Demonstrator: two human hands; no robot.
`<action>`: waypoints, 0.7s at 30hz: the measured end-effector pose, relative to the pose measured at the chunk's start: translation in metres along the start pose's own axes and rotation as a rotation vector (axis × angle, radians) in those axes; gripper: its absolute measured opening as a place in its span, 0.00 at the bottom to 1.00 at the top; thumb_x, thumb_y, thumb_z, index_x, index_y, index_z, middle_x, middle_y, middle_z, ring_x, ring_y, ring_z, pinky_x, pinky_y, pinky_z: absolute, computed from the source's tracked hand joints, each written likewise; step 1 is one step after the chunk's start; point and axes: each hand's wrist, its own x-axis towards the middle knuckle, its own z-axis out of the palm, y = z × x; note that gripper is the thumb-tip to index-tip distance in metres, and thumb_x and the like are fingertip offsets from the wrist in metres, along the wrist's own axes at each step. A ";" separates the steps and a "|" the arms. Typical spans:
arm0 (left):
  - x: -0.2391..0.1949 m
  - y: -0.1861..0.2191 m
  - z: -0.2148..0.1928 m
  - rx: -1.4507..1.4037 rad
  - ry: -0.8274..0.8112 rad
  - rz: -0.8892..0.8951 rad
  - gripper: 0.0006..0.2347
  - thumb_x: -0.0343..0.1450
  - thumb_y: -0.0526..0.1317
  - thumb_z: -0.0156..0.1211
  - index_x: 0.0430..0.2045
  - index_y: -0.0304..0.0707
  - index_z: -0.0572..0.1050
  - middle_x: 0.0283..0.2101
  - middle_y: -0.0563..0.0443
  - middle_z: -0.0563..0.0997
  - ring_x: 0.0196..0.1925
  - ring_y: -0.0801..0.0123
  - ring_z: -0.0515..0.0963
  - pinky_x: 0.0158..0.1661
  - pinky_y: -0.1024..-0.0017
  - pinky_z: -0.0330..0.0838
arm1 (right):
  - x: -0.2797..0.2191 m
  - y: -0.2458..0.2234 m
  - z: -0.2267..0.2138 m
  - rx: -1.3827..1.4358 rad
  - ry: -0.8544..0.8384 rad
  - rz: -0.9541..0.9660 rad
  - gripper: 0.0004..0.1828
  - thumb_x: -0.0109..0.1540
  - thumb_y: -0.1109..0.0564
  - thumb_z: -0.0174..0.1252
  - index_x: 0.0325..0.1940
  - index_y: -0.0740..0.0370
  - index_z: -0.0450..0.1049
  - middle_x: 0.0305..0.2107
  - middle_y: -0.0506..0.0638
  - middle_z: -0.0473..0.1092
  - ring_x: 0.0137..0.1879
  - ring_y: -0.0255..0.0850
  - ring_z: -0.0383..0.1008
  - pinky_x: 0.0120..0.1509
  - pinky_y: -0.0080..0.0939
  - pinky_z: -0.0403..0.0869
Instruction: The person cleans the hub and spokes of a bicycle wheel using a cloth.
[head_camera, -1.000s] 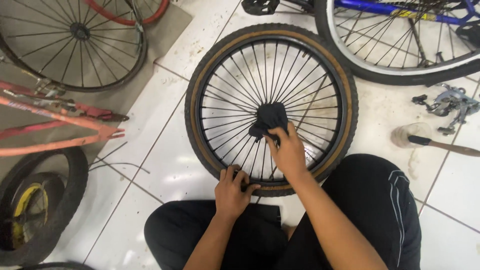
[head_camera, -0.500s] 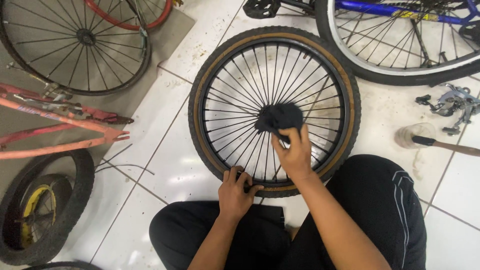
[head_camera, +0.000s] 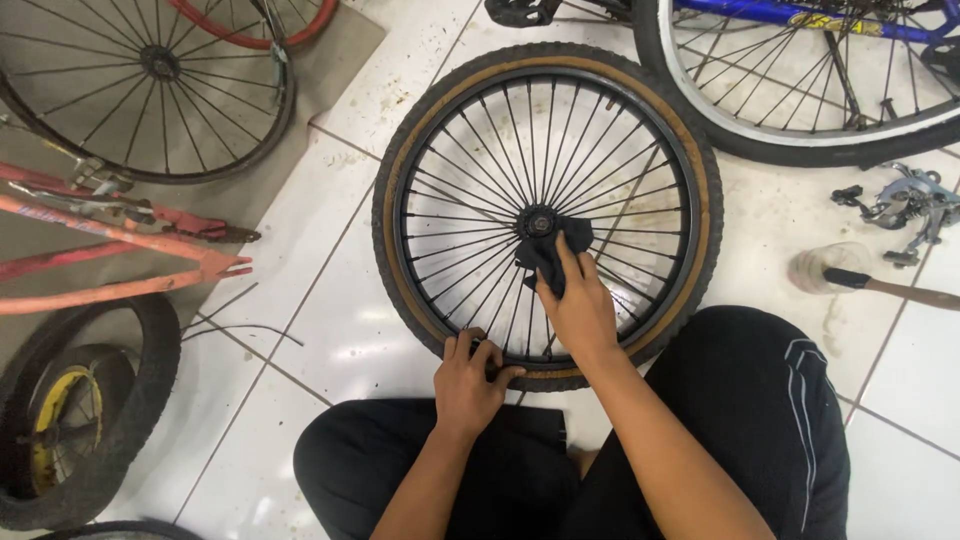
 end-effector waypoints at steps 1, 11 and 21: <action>-0.002 0.000 -0.001 -0.003 -0.002 -0.002 0.17 0.62 0.52 0.75 0.22 0.47 0.70 0.44 0.50 0.75 0.39 0.58 0.76 0.35 0.68 0.74 | -0.006 0.017 0.014 -0.003 -0.003 0.001 0.30 0.64 0.56 0.59 0.69 0.67 0.66 0.41 0.68 0.71 0.41 0.68 0.78 0.40 0.61 0.80; 0.001 -0.002 0.001 -0.017 -0.018 -0.009 0.16 0.61 0.52 0.75 0.22 0.48 0.70 0.44 0.51 0.75 0.41 0.56 0.76 0.36 0.67 0.75 | -0.001 0.028 0.029 -0.161 0.204 -0.262 0.21 0.61 0.56 0.63 0.60 0.49 0.78 0.41 0.56 0.71 0.39 0.58 0.79 0.37 0.50 0.81; 0.000 0.000 -0.001 -0.018 0.024 0.056 0.17 0.61 0.51 0.75 0.23 0.49 0.69 0.43 0.50 0.74 0.40 0.53 0.77 0.37 0.65 0.75 | -0.036 0.042 0.013 -0.312 -0.342 -0.100 0.16 0.58 0.51 0.66 0.50 0.51 0.82 0.42 0.58 0.70 0.43 0.58 0.80 0.40 0.56 0.82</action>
